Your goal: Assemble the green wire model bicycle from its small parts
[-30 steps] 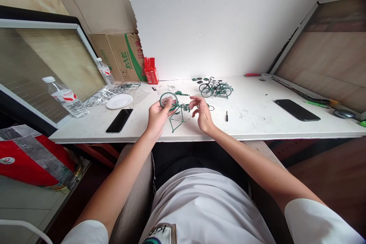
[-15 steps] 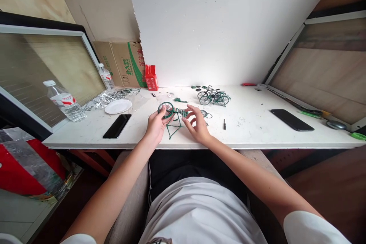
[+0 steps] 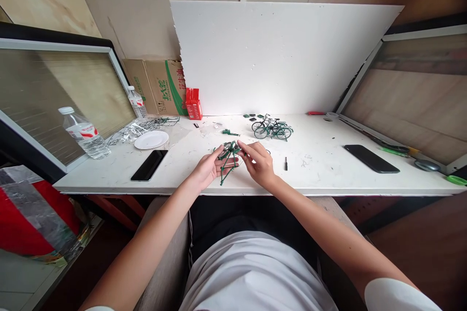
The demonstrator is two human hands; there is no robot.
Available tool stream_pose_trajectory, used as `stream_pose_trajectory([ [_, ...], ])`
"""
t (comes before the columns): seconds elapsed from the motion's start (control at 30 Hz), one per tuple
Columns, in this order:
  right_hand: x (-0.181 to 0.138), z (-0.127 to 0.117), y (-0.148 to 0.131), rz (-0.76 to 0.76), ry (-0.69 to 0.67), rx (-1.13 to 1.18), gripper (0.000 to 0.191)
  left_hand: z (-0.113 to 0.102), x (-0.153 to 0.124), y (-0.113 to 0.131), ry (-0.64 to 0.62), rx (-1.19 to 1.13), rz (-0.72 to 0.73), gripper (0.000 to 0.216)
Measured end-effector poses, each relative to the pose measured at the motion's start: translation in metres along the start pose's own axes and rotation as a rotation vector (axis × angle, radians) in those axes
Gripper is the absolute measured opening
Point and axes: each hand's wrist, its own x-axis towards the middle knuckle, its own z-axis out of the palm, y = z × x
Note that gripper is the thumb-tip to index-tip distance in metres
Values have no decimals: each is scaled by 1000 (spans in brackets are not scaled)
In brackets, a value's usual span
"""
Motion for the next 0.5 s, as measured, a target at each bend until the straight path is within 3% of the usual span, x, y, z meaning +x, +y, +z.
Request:
stream_pose_trajectory([
  [0.1, 12, -10, 1, 121, 36, -15, 32, 3, -3, -1, 25, 121, -40, 49],
  [0.2, 20, -17, 2, 274, 80, 30, 30, 7, -5, -2, 154, 238, 80, 41],
  [0.3, 22, -19, 3, 429, 117, 84, 30, 9, -8, -1, 194, 355, 207, 36],
  [0.37, 20, -17, 4, 520, 118, 129, 30, 9, -10, 2, 137, 419, 287, 38],
  [0.5, 15, -11, 1, 598, 95, 184, 27, 9, -17, 7, -165, 509, 351, 57],
])
